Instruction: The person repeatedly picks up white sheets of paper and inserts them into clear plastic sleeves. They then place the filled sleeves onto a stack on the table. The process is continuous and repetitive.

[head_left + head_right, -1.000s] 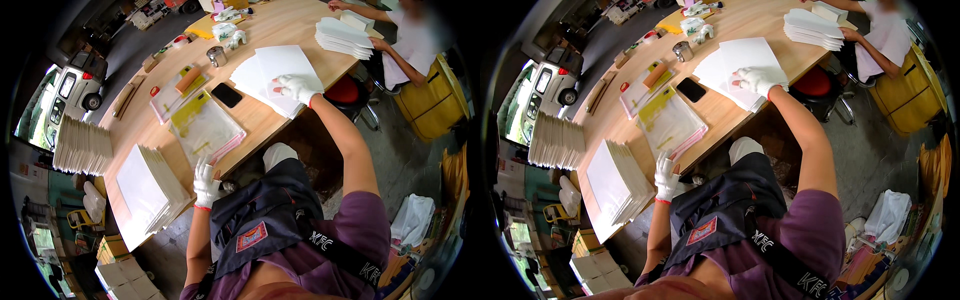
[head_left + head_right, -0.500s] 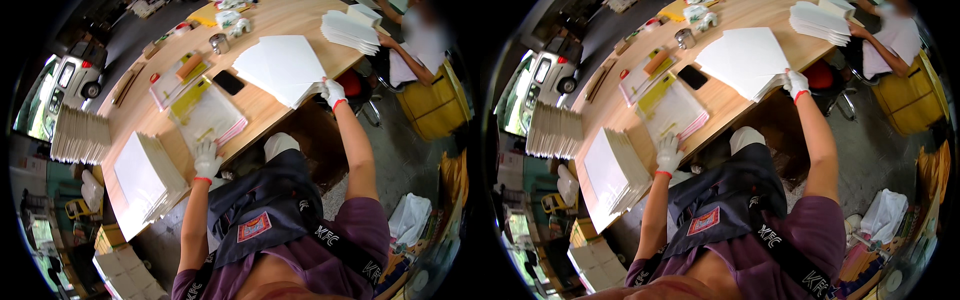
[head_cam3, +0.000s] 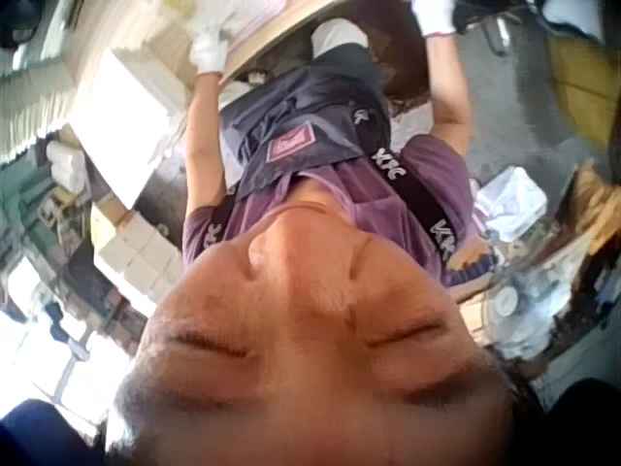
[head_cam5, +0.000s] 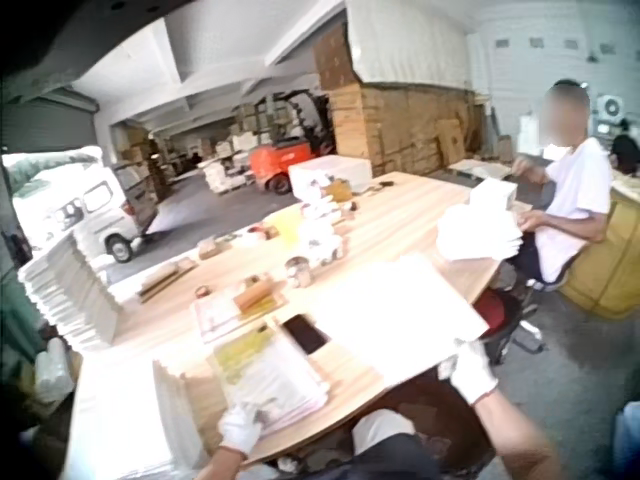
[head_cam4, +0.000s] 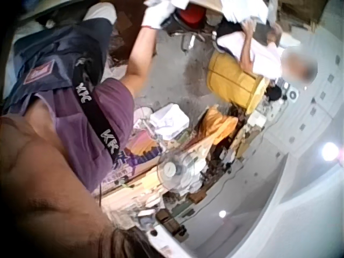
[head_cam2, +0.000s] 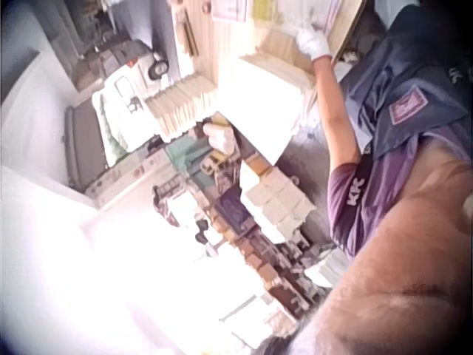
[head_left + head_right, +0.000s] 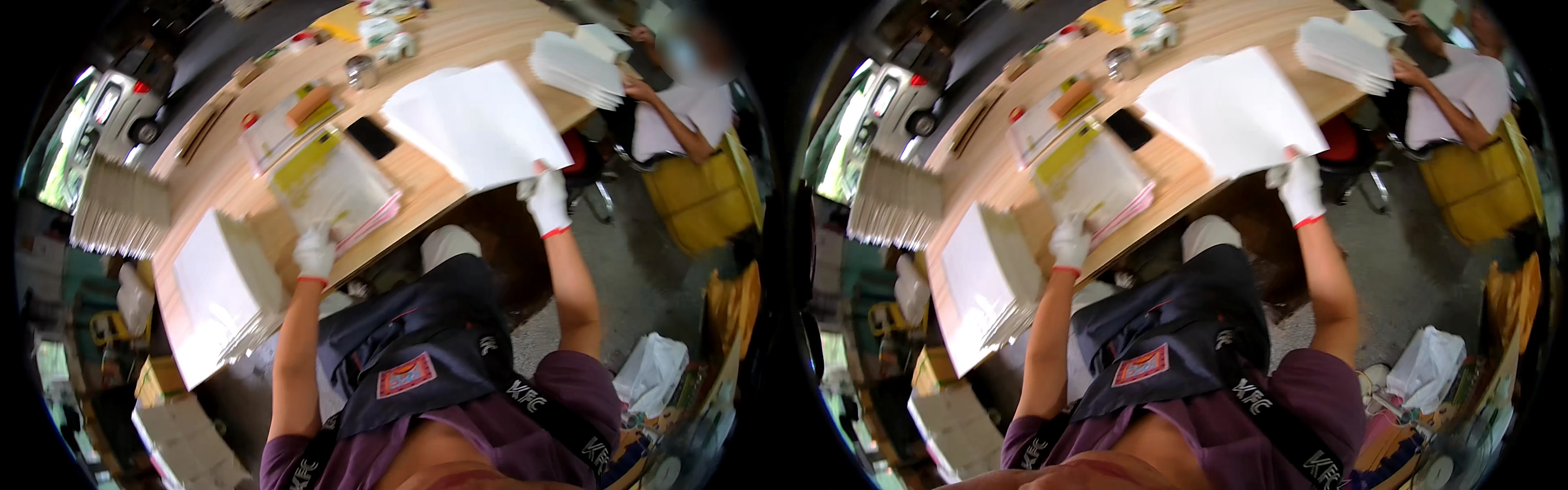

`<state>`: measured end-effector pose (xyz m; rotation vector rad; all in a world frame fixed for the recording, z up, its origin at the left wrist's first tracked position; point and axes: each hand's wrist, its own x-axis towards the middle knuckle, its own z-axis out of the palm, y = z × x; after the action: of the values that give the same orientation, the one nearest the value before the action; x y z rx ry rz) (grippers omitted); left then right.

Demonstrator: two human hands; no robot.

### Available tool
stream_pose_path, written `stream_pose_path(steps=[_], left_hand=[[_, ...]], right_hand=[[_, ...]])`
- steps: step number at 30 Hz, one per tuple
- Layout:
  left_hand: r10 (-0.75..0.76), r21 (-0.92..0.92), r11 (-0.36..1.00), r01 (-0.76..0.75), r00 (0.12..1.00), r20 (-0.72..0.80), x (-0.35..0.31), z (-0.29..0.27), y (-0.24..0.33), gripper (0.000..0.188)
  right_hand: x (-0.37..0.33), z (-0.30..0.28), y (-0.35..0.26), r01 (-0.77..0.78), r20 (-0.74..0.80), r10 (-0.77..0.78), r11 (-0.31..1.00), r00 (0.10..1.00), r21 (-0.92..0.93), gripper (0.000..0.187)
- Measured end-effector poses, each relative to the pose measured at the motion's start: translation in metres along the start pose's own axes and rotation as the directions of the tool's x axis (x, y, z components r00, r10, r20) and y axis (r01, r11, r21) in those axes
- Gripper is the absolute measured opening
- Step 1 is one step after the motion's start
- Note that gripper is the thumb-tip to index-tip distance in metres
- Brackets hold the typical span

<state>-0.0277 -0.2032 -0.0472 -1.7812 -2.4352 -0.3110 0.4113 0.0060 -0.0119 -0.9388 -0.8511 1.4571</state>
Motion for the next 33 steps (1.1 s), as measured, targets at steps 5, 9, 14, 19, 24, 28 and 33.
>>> stream_pose_path(steps=[5,9,14,19,24,28,33], left_hand=[[-0.017,-0.212,0.977,0.007,0.999,-0.047,-0.001,0.004,-0.008,0.015],[-0.010,-0.232,0.973,-0.007,0.997,-0.072,-0.007,0.002,-0.011,0.021],[0.004,-0.261,0.965,-0.032,0.994,-0.107,-0.011,-0.009,-0.008,0.026],[-0.069,-0.409,0.912,0.044,0.997,-0.046,-0.005,-0.026,-0.001,0.032],[0.083,-0.608,0.786,-0.109,0.994,-0.071,0.007,-0.030,-0.011,0.040],[0.111,-0.602,0.787,-0.136,0.991,-0.079,0.006,-0.032,-0.016,0.044],[-0.060,-0.704,0.705,-0.083,0.983,-0.176,-0.010,-0.029,0.009,0.046]], right_hand=[[-0.080,0.017,-0.003,-0.309,0.219,0.319,0.948,0.922,-0.080,0.023],[-0.120,0.028,0.020,-0.545,0.384,0.621,0.784,0.683,-0.298,0.030],[-0.143,0.037,0.055,-0.628,0.225,0.626,0.775,0.747,-0.074,0.023],[-0.154,0.044,0.080,-0.562,0.207,0.523,0.784,0.826,0.263,0.014],[-0.150,0.043,0.085,-0.581,0.233,0.532,0.746,0.814,0.327,0.011],[-0.151,0.048,0.080,-0.537,0.256,0.483,0.815,0.837,0.218,0.018],[-0.161,0.063,0.074,-0.443,0.188,0.414,0.883,0.891,0.155,0.017]])
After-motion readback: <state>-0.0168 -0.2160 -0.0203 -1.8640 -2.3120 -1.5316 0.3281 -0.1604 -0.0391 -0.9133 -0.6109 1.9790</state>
